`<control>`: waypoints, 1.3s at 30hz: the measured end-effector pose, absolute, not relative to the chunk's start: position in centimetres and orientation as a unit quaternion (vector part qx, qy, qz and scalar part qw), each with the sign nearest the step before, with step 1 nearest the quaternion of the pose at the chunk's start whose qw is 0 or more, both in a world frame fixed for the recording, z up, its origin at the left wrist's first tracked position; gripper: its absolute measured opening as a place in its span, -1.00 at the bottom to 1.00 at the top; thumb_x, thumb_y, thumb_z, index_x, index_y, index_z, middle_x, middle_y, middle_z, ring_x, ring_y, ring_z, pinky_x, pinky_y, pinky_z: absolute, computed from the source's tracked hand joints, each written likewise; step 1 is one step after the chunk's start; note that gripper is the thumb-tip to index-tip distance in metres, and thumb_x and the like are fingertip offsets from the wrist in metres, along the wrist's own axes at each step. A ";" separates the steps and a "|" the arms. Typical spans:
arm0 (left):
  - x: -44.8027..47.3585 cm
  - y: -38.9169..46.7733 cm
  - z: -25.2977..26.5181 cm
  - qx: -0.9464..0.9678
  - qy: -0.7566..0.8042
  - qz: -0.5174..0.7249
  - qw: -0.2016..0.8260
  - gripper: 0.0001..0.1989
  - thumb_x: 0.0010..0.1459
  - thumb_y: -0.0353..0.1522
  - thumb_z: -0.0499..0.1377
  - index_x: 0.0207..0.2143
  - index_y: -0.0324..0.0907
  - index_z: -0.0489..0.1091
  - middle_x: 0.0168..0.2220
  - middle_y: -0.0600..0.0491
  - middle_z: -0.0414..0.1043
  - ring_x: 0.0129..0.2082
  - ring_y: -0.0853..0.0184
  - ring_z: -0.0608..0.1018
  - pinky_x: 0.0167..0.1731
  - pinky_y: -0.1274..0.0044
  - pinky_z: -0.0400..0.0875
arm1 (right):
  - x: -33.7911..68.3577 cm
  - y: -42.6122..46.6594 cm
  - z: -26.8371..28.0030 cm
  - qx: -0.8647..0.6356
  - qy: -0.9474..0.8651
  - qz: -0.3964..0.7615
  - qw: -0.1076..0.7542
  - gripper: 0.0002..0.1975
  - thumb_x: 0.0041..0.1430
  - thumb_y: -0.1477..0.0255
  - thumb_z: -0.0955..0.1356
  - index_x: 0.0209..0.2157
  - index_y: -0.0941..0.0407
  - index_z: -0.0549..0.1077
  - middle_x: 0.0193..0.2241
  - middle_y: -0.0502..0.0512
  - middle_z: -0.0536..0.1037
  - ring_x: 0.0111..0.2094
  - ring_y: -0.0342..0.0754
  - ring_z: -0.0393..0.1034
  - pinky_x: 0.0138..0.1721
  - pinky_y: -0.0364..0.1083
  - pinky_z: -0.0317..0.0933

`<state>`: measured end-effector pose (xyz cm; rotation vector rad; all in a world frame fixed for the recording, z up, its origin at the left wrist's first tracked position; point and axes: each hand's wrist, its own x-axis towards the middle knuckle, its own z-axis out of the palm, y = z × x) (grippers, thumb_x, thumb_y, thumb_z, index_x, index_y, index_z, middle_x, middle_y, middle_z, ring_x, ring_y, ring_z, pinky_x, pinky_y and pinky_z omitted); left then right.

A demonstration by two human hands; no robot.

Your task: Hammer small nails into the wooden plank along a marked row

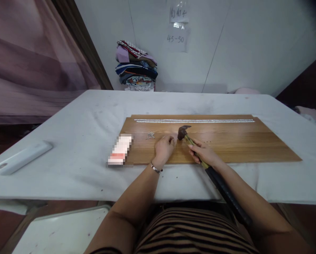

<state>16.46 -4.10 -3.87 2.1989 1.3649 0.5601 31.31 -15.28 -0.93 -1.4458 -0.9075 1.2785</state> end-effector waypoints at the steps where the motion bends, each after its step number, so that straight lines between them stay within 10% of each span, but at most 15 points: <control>1: 16.4 -4.1 -3.9 0.805 0.500 0.207 0.244 -0.81 0.27 -0.38 0.10 -0.21 -0.11 0.53 -0.15 0.00 0.58 -0.13 0.27 0.55 -0.16 0.51 0.35 | 31.3 -15.3 -0.9 -0.594 -0.371 0.525 0.484 -0.45 0.06 0.19 0.41 0.07 0.11 0.39 -0.61 -0.18 0.34 -0.76 -0.28 0.10 -0.74 -0.22 -0.07; 39: 16.5 -4.1 -3.9 0.806 0.500 0.203 0.243 -0.81 0.27 -0.39 0.10 -0.20 -0.13 0.53 -0.15 -0.02 0.58 -0.13 0.24 0.56 -0.18 0.49 0.34 | 31.5 -15.3 -0.9 -0.590 -0.371 0.530 0.483 -0.37 0.08 0.21 0.40 0.17 0.12 0.34 -0.61 -0.19 0.35 -0.77 -0.28 0.10 -0.75 -0.23 -0.07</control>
